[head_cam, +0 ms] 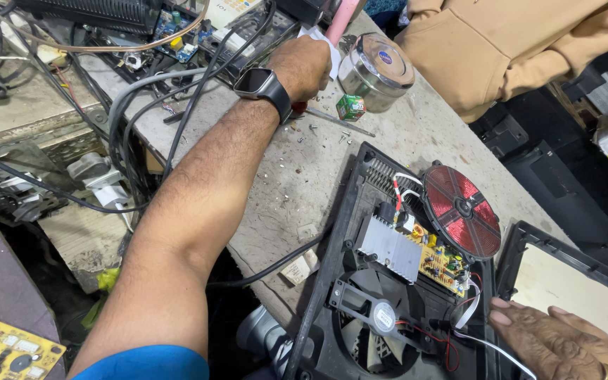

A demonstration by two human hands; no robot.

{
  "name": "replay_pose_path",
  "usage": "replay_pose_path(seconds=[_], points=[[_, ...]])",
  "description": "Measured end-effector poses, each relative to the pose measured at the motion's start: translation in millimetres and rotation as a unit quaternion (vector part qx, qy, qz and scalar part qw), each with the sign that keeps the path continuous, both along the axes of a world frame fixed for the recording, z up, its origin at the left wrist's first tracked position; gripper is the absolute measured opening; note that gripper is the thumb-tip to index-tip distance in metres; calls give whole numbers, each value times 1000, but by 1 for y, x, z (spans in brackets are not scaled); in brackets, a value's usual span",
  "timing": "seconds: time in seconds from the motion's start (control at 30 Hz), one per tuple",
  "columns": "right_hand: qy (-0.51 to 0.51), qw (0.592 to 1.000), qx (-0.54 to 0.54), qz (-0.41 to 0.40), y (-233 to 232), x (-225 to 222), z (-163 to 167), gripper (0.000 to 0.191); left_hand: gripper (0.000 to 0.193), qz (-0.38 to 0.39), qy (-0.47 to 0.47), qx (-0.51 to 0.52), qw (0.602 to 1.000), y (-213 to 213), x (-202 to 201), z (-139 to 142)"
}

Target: The person holds a small blue cylindrical component and repeatedly twists it with both hands over an open electronics chassis. The person does not install the component or use any tools during the clip.

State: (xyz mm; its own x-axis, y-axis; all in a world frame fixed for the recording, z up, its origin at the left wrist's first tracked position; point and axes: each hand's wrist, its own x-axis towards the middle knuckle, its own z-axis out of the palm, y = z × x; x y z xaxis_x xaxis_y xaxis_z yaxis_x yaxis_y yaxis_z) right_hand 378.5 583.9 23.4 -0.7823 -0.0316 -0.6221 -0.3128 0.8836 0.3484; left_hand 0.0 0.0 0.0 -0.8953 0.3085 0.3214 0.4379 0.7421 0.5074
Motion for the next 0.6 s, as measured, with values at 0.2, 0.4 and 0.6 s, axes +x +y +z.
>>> replay_pose_path(seconds=[0.2,0.4,0.6], points=[[30,996,-68,47,-35,2,22,63,9,-2,-25,3,1000,-4,-1,-1],[113,978,-109,134,-36,9,21,64,10,-1,-29,-21,999,-1,-7,-1],[39,996,-69,-35,-16,2,9,65,22,7,-41,-49,998,2,-12,-5]])
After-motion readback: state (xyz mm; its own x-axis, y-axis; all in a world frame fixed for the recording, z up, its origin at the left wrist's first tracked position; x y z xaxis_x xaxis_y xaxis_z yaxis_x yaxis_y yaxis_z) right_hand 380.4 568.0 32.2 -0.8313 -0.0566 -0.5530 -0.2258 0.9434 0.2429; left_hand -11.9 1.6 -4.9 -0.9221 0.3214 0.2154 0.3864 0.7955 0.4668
